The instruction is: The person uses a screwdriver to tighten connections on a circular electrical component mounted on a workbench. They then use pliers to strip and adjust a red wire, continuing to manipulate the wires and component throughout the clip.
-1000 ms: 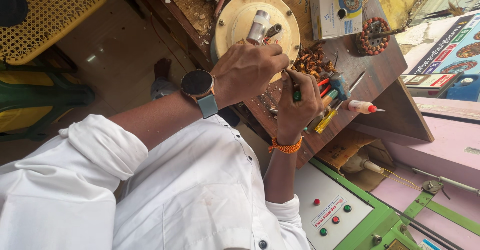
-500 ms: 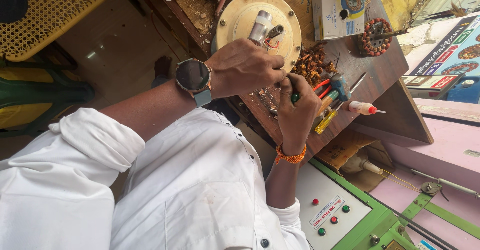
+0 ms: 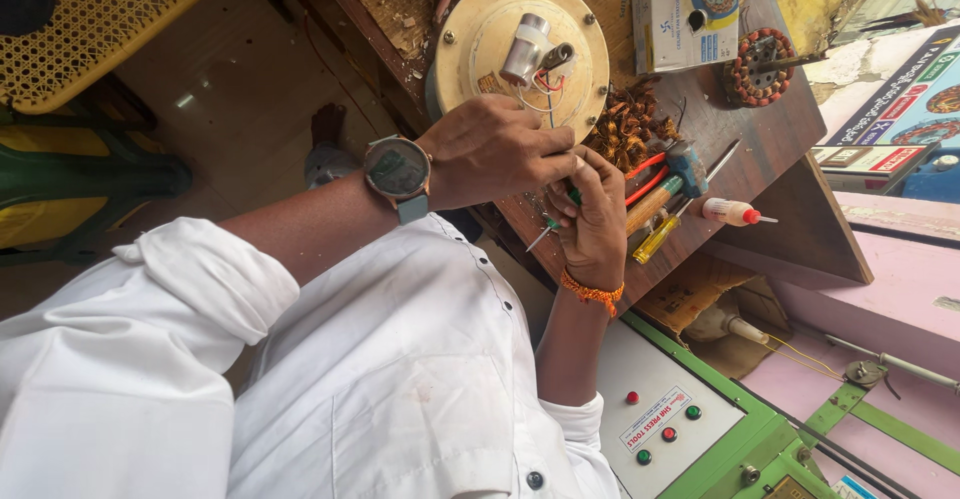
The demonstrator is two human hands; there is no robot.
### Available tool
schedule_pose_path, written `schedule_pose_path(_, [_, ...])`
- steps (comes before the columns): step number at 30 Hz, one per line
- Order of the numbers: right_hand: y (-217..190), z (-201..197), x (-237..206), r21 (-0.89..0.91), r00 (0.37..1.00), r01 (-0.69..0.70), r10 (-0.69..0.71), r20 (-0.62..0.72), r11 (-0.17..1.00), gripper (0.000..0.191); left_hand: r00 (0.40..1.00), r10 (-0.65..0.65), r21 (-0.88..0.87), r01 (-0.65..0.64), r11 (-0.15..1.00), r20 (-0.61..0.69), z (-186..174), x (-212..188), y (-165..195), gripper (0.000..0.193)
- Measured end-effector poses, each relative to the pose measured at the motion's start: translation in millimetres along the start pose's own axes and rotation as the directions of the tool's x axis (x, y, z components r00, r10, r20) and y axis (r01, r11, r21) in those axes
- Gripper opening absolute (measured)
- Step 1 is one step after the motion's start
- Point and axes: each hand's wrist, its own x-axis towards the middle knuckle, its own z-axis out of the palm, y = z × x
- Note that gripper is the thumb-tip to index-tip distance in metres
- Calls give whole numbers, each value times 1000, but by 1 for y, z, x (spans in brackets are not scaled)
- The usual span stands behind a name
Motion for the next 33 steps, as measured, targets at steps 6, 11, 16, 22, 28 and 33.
schedule_pose_path(6, [4, -3, -6, -560, 919, 288, -388, -67, 777, 26, 989, -147, -149, 147, 978, 12, 9, -1, -3, 8])
schedule_pose_path(11, [6, 10, -6, -845, 702, 431, -706, 95, 315, 31, 944, -261, -242, 307, 920, 203, 9, 8, -9, 12])
schedule_pose_path(16, [6, 14, 0, -858, 564, 510, -779, 274, 68, 25, 908, -336, -261, 397, 880, 250, 5, 13, -10, 7])
schedule_pose_path(22, [23, 16, 1, -845, 733, 397, -678, 57, 357, 10, 973, -161, -129, 183, 975, 164, 1, 8, -8, 12])
schedule_pose_path(28, [24, 13, -1, 225, 996, 84, -73, -56, 971, 40, 999, -37, 29, 37, 999, 5, -7, -1, -11, 6])
schedule_pose_path(33, [10, 15, 1, -751, 771, 484, -624, 125, 448, 40, 947, -258, -168, 291, 942, 193, -5, 11, -10, 15])
